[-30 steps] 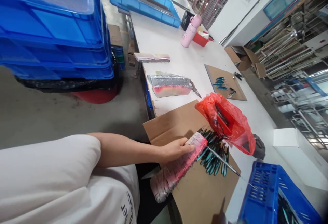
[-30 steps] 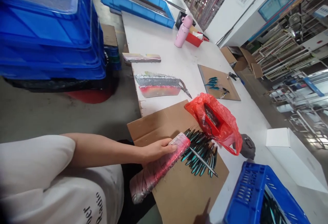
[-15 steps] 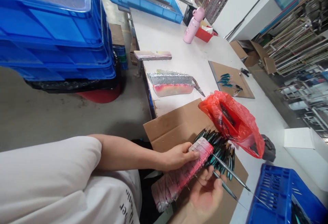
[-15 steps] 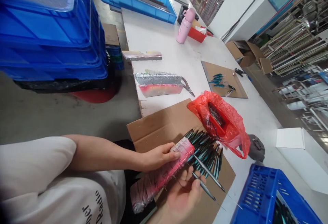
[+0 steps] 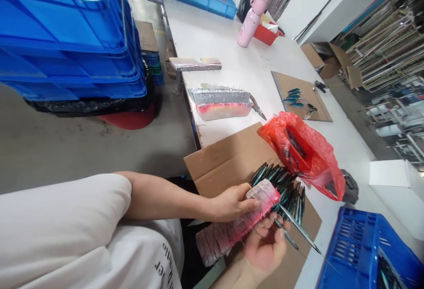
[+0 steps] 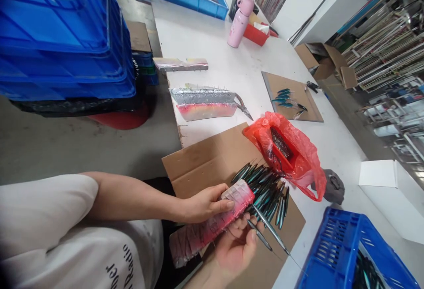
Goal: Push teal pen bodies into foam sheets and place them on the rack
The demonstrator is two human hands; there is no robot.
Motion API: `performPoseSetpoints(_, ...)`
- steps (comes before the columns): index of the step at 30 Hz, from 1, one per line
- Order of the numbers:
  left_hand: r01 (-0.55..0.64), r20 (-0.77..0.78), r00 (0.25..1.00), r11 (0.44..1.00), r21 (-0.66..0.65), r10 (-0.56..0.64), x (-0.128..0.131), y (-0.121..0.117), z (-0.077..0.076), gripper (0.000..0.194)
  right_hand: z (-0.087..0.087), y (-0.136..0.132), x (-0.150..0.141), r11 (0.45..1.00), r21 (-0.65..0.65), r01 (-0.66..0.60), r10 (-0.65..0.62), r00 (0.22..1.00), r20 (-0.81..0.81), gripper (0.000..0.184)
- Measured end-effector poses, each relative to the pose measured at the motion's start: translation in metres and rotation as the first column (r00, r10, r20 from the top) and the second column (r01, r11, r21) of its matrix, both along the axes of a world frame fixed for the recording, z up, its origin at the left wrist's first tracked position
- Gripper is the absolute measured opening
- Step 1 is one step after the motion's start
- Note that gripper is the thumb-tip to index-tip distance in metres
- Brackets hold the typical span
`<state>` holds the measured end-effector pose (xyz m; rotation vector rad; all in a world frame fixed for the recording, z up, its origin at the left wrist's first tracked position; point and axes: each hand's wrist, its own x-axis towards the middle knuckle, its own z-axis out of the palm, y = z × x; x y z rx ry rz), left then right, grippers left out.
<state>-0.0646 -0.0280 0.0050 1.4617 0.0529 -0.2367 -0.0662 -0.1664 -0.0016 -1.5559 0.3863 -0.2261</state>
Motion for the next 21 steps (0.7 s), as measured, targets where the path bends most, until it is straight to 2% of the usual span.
performPoseSetpoints(8, 0.004, 0.007, 1.0, 0.999, 0.034, -0.004, 0.0, -0.001, -0.0006, 0.034, 0.0001, -0.0004, -0.0004, 0.997, 0.069, 0.03, -0.03, 1.0, -0.009, 0.033)
performPoseSetpoints(21, 0.019, 0.018, 1.0, 0.998, 0.059, -0.02, 0.0005, 0.0013, 0.0035, 0.035, -0.0016, -0.0001, -0.002, 0.974, 0.215, 0.064, -0.08, 0.995, 0.066, 0.026)
